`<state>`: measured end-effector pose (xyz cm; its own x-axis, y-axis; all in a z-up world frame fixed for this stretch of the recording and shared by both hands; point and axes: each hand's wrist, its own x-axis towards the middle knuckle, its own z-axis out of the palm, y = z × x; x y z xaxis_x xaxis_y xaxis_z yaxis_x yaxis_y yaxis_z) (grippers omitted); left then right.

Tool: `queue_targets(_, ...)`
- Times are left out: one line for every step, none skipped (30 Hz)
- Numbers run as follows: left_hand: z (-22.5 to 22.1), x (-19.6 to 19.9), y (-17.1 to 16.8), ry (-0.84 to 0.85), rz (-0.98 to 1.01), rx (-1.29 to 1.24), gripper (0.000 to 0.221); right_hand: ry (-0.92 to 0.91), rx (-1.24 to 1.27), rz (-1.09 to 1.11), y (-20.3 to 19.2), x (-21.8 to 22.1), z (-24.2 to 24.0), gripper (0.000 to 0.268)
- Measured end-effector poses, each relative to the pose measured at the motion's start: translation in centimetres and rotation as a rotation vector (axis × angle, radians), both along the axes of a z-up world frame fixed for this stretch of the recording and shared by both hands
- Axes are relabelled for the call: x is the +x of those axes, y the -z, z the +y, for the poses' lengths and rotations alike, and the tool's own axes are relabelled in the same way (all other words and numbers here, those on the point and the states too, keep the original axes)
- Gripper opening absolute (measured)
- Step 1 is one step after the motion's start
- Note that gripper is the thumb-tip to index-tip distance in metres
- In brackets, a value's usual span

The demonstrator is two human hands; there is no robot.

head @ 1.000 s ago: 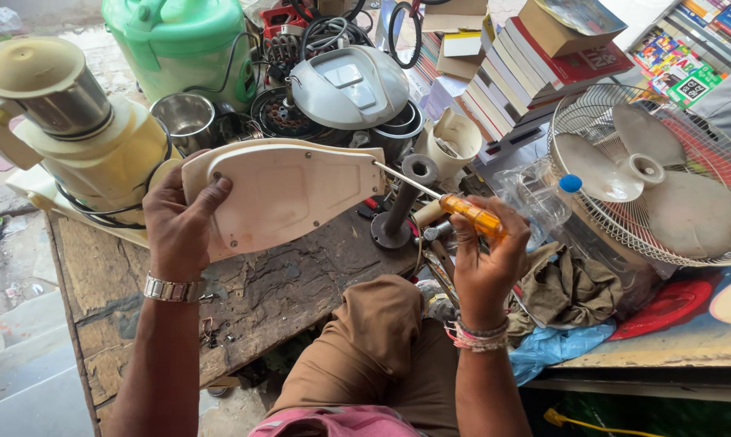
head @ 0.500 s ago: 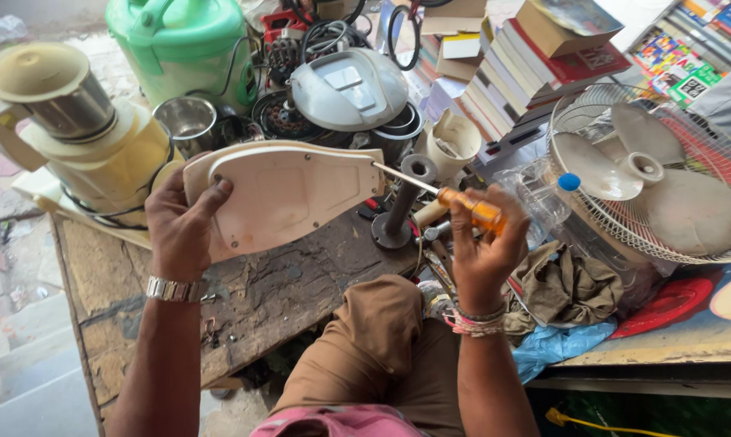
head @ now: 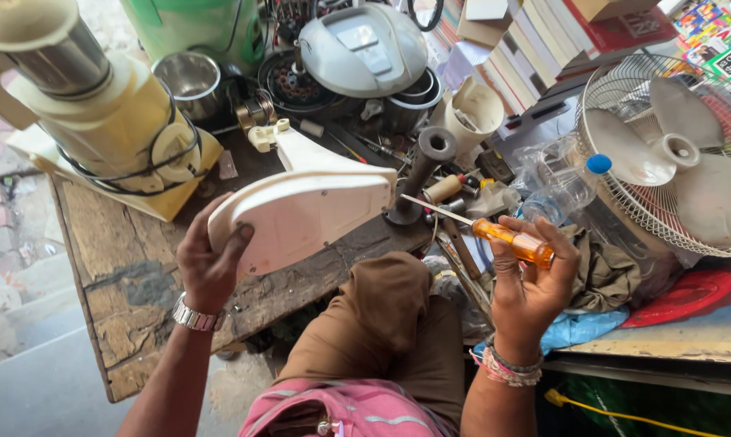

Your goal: The person assembles a white plastic appliance housing by inserting a cover plate and securing it with screws using a screwdriver. They then attach a round base plate to the bottom of the housing and fasten it with screws.

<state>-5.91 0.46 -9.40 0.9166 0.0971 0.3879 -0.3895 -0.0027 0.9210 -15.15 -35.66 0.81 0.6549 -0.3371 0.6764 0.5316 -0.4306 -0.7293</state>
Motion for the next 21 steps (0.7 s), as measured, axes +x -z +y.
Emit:
queue_targets(0.4, -0.6, 1.0, -0.012, -0.010, 0.033, 0.049, 0.019, -0.009, -0.001, 0.5, 0.1, 0.0, 0.047)
queue_targets(0.8, -1.3, 1.8, -0.017, 0.067, 0.143, 0.052, 0.039, -0.019, -0.003, 0.9, 0.0, 0.0, 0.047)
queue_targets(1.3, -1.7, 2.6, -0.026, 0.138, 0.254, 0.054, 0.053, -0.027, -0.012, 1.3, 0.3, 0.2, 0.047)
queue_targets(1.7, -2.1, 3.3, -0.035, 0.210, 0.364, 0.057, 0.074, -0.039, -0.048, 1.7, 0.5, 0.3, 0.045)
queue_targets(2.0, -2.8, 4.0, 0.000, 0.166, 0.387, 0.055, 0.093, -0.049, -0.081, 2.1, 0.7, 0.6, 0.044)
queue_targets(2.2, -3.4, 4.7, 0.035, 0.123, 0.410, 0.053, 0.112, -0.059, -0.115, 2.6, 0.9, 0.8, 0.042)
queue_targets(2.5, -4.0, 5.4, 0.076, 0.080, 0.435, 0.052, 0.060, -0.062, -0.121, 3.2, 1.2, 1.0, 0.040)
queue_targets(2.9, -4.4, 5.9, 0.078, 0.130, 0.459, 0.052, 0.008, -0.065, -0.127, 3.9, 2.0, 1.1, 0.038)
queue_targets(3.4, -4.5, 6.2, 0.087, 0.175, 0.484, 0.053, -0.035, -0.068, -0.136, 4.6, 2.9, 1.2, 0.036)
queue_targets(3.8, -4.7, 6.5, 0.096, 0.220, 0.508, 0.054, -0.054, -0.036, -0.083, 5.7, 4.0, 1.7, 0.032)
queue_targets(4.1, -4.9, 6.7, 0.097, 0.277, 0.535, 0.055, -0.072, -0.005, -0.034, 7.1, 5.2, 2.3, 0.028)
queue_targets(4.4, -5.0, 6.8, 0.097, 0.335, 0.561, 0.055, -0.036, -0.086, 0.045, 8.4, 6.3, 2.7, 0.025)
queue_targets(4.6, -5.0, 6.8, 0.093, 0.389, 0.587, 0.056, -0.002, -0.168, 0.119, 9.8, 7.5, 3.2, 0.022)
queue_targets(4.7, -5.1, 6.8, 0.094, 0.316, 0.581, 0.054, 0.000, -0.168, 0.226, 11.4, 8.5, 3.8, 0.022)
queue_targets(4.7, -5.0, 6.8, 0.093, 0.240, 0.574, 0.053, 0.001, -0.169, 0.329, 12.9, 9.5, 4.3, 0.021)
queue_targets(4.5, -4.9, 6.7, 0.093, 0.164, 0.566, 0.052, -0.032, -0.211, 0.321, 14.2, 10.3, 4.7, 0.021)
queue_targets(4.4, -4.7, 6.6, 0.046, 0.185, 0.682, 0.052, -0.063, -0.251, 0.314, 15.5, 11.2, 5.1, 0.021)
queue_targets(4.2, -4.5, 6.5, -0.003, 0.206, 0.797, 0.052, -0.095, -0.291, 0.307, 16.5, 11.8, 5.3, 0.022)
queue_targets(4.1, -4.7, 6.5, -0.055, 0.231, 0.911, 0.053, -0.068, -0.366, 0.328, 17.4, 12.1, 5.4, 0.022)
queue_targets(3.7, -4.9, 6.6, -0.086, 0.257, 0.907, 0.056, -0.041, -0.441, 0.350, 18.1, 12.2, 5.5, 0.022)
queue_targets(3.3, -5.1, 6.8, -0.121, 0.281, 0.901, 0.060, -0.015, -0.516, 0.367, 18.4, 12.3, 5.4, 0.024)
